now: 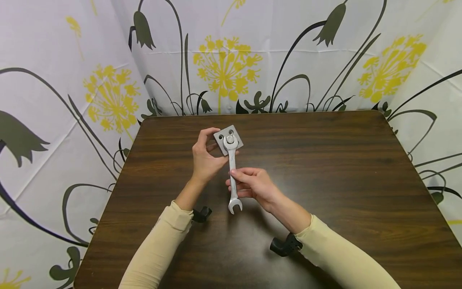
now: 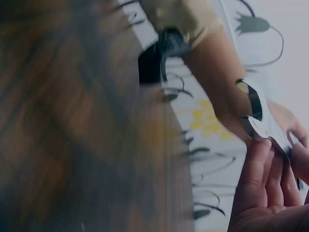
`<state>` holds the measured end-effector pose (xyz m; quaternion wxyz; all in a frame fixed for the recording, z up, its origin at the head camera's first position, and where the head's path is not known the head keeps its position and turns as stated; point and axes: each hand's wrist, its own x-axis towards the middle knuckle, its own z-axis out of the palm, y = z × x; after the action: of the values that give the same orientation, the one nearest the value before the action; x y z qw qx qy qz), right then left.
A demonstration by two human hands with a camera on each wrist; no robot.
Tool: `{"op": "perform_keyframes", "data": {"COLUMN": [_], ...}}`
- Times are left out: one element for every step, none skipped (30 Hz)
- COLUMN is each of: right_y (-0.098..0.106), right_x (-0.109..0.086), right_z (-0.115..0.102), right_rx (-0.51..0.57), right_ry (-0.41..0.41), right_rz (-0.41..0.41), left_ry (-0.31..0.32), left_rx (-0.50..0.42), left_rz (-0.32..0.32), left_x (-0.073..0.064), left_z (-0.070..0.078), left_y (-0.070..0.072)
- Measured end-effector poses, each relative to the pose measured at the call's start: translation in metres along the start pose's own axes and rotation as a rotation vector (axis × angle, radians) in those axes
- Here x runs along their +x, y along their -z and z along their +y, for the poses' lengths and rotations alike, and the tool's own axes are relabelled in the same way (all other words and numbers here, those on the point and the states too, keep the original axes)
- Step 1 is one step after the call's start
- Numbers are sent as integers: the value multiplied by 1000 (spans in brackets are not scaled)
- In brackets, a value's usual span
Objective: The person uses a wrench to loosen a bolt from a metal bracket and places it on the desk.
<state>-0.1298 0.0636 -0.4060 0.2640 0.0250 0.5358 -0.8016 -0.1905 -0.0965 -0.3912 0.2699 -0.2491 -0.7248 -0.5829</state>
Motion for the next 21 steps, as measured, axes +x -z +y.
{"op": "perform_keyframes", "data": {"right_y": [3, 6, 10, 13, 16, 19, 22, 25, 28, 30, 33, 35, 38, 40, 42, 44, 46, 47, 49, 51, 52], "right_x": [0, 0, -1, -1, -1, -1, -2, -2, -2, -2, -1, 0, 0, 1, 2, 2, 3, 4, 4, 5, 6], "right_z": [-2, -5, -7, -10, -13, -16, -19, -21, -23, -26, -28, -29, -31, -32, -34, -36, -37, -39, -42, -44, -47], "right_rx": [-50, -106, -166, -228, -293, -357, -421, -483, -538, -589, -640, -695, -749, -808, -864, -920, -974, -1025, -1070, -1113, -1149], "right_ry": [7, 16, 31, 42, 57, 74, 95, 120, 150, 176, 208, 239, 268, 295, 314, 328, 341, 350, 361, 371, 381], "right_rz": [0, 4, 8, 14, 22, 29, 36, 39, 36, 36, 35, 38, 45, 57, 74, 96, 119, 141, 158, 177, 195], "left_ry": [4, 9, 14, 21, 29, 37, 44, 51, 57, 62, 64, 66, 66, 68, 68, 68, 67, 66, 67, 67, 67], "left_rx": [-2, -2, -5, -8, -7, -5, -5, -5, -8, -9, -8, -11, -14, -16, -16, -16, -16, -19, -19, -20, -24], "left_rz": [-4, -11, -18, -27, -34, -41, -48, -54, -59, -62, -65, -67, -70, -73, -76, -79, -80, -81, -81, -82, -83], "left_x": [0, 0, 0, 0, 0, 0, 0, 0, 0, 0, 0, 0, 0, 1, 0, 0, 0, 0, 0, 0, 0], "left_z": [0, 0, 0, 0, 0, 0, 0, 0, 0, 0, 0, -1, -1, -1, -1, -2, -2, -2, -2, -2, -2], "left_y": [0, 0, 1, 1, 1, 1, 1, 2, 2, 2, 2, 2, 1, 1, 1, 1, 0, 0, 0, 0, 0]}}
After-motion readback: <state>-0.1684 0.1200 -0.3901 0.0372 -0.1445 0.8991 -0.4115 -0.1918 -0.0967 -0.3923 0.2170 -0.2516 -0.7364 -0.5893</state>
